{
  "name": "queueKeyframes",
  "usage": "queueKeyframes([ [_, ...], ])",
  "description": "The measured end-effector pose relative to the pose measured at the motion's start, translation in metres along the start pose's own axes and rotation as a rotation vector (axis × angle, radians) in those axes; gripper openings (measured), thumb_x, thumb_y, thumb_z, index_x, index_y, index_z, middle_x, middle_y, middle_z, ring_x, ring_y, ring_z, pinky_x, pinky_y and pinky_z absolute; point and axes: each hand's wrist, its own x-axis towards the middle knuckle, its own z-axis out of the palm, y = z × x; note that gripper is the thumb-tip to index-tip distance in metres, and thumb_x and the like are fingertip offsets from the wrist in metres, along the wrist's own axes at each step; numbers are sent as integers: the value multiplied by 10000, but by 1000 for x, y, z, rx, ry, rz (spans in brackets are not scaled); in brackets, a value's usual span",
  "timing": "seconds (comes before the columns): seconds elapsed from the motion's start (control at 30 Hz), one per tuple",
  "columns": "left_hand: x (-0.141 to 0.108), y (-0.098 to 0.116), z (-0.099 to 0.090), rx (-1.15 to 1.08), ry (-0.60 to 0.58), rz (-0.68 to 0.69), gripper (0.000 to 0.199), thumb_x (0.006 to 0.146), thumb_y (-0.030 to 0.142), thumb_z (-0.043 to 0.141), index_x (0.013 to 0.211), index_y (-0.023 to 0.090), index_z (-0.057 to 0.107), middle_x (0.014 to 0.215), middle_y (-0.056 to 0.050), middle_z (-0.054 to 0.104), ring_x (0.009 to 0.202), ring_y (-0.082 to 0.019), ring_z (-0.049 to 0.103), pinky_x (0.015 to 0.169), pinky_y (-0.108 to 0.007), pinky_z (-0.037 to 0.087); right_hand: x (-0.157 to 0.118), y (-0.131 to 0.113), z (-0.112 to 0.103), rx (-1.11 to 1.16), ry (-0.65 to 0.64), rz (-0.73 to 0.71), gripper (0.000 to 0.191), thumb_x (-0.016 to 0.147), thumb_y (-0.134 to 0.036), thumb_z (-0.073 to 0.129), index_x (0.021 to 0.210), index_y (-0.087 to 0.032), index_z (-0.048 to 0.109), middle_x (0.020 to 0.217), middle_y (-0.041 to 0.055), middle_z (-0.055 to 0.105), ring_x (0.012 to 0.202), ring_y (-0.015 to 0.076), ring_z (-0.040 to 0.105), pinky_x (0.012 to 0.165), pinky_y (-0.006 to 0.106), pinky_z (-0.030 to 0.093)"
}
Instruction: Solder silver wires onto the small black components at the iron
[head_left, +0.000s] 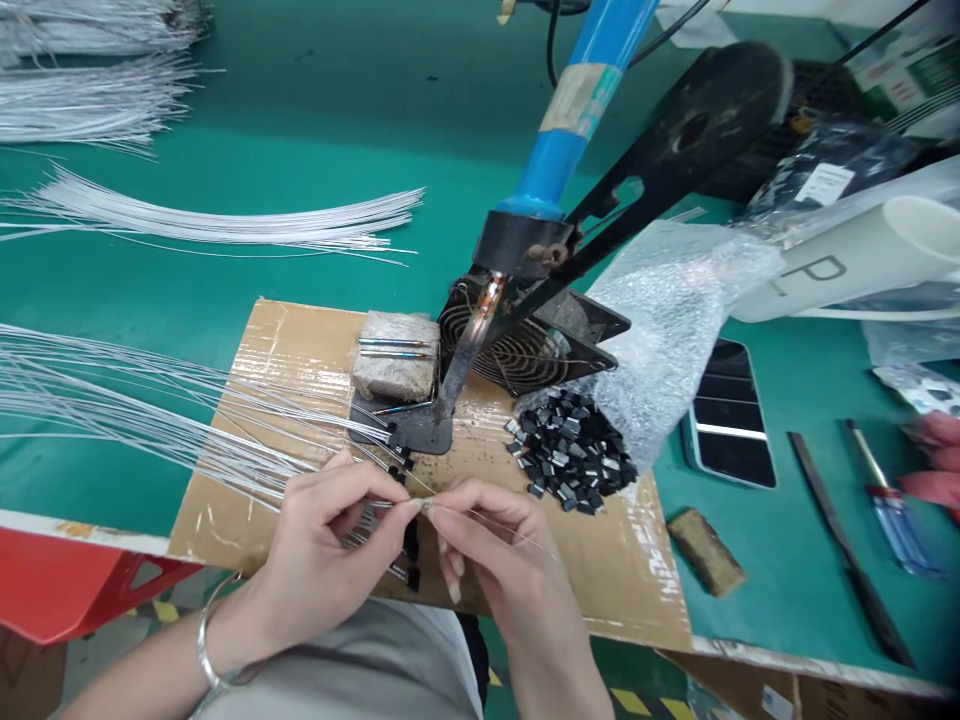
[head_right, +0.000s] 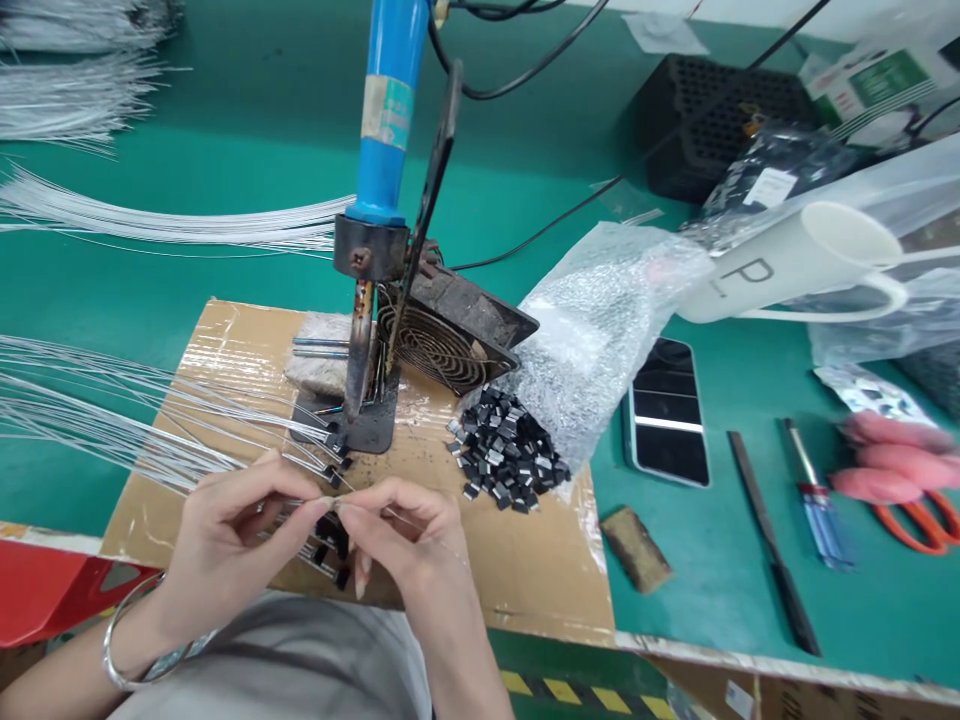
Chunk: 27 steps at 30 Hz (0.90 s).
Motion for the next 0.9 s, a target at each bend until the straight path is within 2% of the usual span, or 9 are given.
queueKeyframes([
  [0.2,-2,-3,2,-16,38,-29,146,922,165,653,780,183,686,554,53,416,495,-82,318,473,-233,253,2,7,-2,14,-10,-56,242,727,-418,882,726,-192,797,561,-7,596,460,58,511,459,165,447],
  [0.4,-2,-1,6,-26,96,2,151,917,137,649,772,172,668,555,60,417,480,-70,297,437,-211,233,7,22,-5,111,-112,-129,155,822,-382,828,815,-227,822,602,-10,599,471,57,532,441,148,484],
  [0.53,-1,1,11,-15,145,9,151,912,120,649,767,164,655,555,62,447,473,-62,306,422,-201,237,7,26,1,210,-75,-164,127,802,-336,843,800,-210,823,578,-14,581,450,51,509,414,133,477],
  [0.77,-5,0,16,-91,155,-102,178,938,180,627,764,157,656,582,23,557,474,-72,395,442,-196,327,9,33,13,273,-46,-225,126,816,-344,831,829,-219,832,588,-7,613,453,47,543,431,110,475],
  [0.83,-6,-2,16,-122,131,-153,190,951,224,624,781,153,669,614,-2,601,495,-83,450,459,-201,358,8,36,10,249,-51,-236,120,843,-355,810,864,-240,837,645,4,655,476,56,570,450,128,494],
  [0.9,-5,-4,14,-144,107,-193,201,954,259,628,793,151,681,622,-11,605,505,-90,467,460,-202,358,5,35,0,139,-44,-305,170,931,-385,716,945,-265,836,751,28,703,547,89,624,492,175,536],
])
